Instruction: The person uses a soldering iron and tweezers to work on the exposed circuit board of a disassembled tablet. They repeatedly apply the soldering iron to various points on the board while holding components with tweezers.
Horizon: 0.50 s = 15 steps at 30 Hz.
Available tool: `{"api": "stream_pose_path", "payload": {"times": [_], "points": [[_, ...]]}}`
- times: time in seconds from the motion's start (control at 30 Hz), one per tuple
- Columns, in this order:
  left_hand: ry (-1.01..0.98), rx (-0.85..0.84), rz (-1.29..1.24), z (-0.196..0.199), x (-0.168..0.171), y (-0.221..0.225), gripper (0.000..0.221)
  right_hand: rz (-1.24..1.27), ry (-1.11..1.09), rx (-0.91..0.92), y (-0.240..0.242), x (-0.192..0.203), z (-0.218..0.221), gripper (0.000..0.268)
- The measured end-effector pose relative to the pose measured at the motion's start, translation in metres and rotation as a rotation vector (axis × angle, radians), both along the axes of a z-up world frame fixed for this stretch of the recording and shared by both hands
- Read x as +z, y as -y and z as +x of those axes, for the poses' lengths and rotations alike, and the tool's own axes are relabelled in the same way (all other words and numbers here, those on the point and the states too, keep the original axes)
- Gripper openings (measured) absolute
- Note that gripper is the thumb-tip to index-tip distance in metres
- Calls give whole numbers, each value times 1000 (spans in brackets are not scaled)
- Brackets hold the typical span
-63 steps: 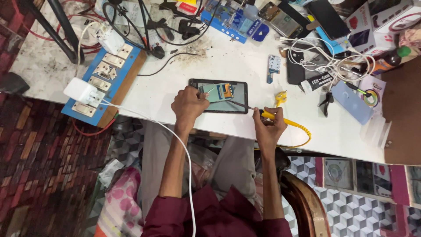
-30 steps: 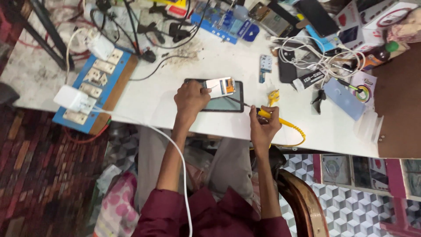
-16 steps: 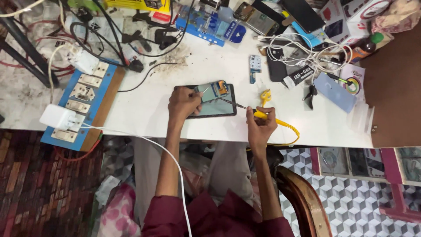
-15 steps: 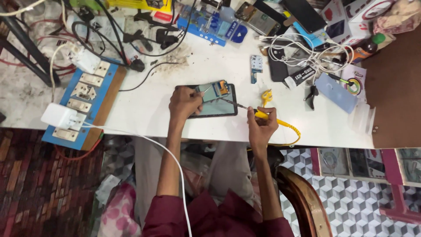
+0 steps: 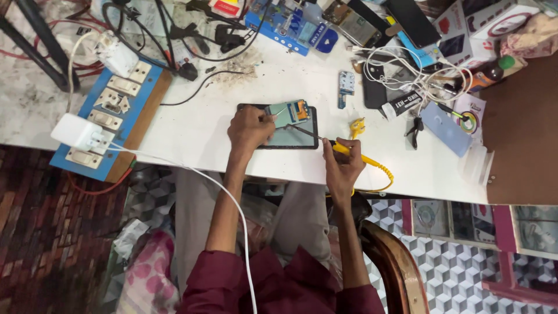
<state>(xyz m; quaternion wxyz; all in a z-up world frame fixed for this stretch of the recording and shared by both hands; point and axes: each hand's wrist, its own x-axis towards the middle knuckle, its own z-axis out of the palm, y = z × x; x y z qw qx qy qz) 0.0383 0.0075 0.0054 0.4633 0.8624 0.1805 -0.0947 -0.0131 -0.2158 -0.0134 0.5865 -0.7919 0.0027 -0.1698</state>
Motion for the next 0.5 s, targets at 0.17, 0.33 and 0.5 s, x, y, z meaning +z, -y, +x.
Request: {"api": "stream_pose_path", "payload": {"times": [0.17,0.33,0.5], "points": [[19,14,-32,-2,-2,-2,34,-32,1,18,0,-2,1,27],[29,16,5,-3,0,-1,34,-64,-3,20,1,-3,1,27],[23,18,22,-2,4,0,36,-79,9,55,-1,0,0,26]]}}
